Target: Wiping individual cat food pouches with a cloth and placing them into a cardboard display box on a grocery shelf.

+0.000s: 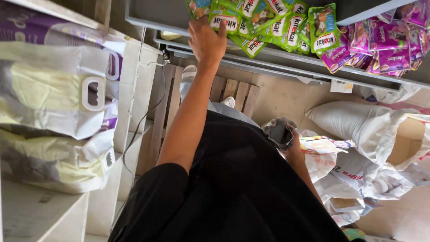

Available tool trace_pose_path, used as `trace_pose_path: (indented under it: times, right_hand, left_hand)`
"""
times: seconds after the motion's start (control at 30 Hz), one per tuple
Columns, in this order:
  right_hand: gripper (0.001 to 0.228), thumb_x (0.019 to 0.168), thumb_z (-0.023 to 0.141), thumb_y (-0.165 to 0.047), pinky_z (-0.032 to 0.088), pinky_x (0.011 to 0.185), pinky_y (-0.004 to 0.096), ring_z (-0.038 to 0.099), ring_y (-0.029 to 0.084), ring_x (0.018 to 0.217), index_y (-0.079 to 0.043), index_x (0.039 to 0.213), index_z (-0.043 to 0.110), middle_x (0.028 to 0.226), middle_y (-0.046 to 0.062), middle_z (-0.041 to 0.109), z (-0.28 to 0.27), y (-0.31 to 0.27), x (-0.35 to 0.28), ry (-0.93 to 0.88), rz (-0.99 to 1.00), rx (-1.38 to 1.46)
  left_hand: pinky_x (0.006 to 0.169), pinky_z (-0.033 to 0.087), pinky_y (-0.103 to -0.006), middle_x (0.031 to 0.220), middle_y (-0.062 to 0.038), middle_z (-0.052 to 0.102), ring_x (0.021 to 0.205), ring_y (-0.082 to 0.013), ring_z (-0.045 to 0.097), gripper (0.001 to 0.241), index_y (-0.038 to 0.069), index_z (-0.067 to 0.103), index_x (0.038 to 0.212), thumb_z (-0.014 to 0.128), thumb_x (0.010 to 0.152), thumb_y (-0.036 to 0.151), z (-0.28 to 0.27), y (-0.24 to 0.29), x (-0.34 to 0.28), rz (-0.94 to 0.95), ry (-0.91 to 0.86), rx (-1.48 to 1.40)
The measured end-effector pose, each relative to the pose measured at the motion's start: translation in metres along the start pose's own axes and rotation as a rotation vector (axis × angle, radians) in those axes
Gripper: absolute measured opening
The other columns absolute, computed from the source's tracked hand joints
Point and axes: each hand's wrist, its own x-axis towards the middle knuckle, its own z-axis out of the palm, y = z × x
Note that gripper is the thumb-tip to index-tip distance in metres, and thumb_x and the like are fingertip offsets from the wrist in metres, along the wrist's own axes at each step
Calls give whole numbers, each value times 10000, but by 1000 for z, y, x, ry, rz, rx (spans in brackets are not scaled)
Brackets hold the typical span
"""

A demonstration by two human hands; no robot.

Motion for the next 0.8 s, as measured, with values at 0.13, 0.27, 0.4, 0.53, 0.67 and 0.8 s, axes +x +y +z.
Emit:
trace_pose_path:
  times: [0.13, 0.27, 0.4, 0.53, 0.67, 0.8]
  right_hand:
    - [316, 875, 684, -185, 501, 830, 336, 627, 229, 984, -27, 1145, 638, 1088, 135, 640, 13, -15, -3, 34, -47, -115]
    - [399, 901, 677, -165, 537, 827, 388, 574, 283, 1075, 18, 1244, 586, 1190, 186, 621, 29, -29, 0, -143, -20, 68]
    - [498, 965, 644, -173, 536, 979, 518, 580, 452, 1217, 109, 1357, 522, 1255, 247, 623, 40, -36, 4, -282, -72, 70]
    - [488, 959, 623, -181, 499, 950, 452, 541, 352, 1180, 77, 1357, 511, 1285, 232, 578, 94, -25, -5, -310, -16, 113]
    - [596, 1037, 492, -389, 401, 1149, 515, 549, 310, 1263, 45, 1446, 483, 1359, 201, 574, 159, -8, -21, -323, -224, -45]
    - [740, 973, 594, -612, 500, 983, 467, 601, 298, 1191, -53, 1450, 503, 1364, 164, 576, 221, 34, -14, -455, -169, -95]
  left_hand:
    - [768, 547, -480, 1094, -161, 546, 986, -324, 590, 649, 3, 618, 1126, 829, 827, 539, 9, 2, 4, -71, -8, 147]
    - [735, 679, -372, 1023, -160, 681, 913, -296, 743, 383, 26, 592, 1144, 789, 832, 130, -12, -4, 4, -81, -53, -382]
    - [883, 568, -351, 958, -122, 692, 895, -210, 680, 207, -3, 601, 1068, 629, 874, -71, -74, -1, -9, 287, 39, -794]
    - [860, 546, -328, 1104, -152, 711, 955, -207, 657, 248, -32, 583, 1211, 587, 969, -81, -157, 18, -13, 455, -115, -967]
    - [547, 581, -236, 967, -206, 760, 722, -183, 734, 206, -62, 620, 1181, 678, 984, -45, -209, 42, -3, 475, -570, -847]
    - [566, 491, -181, 918, -99, 734, 703, -67, 625, 174, -60, 677, 1154, 672, 995, 11, -232, 69, 4, 441, -935, -884]
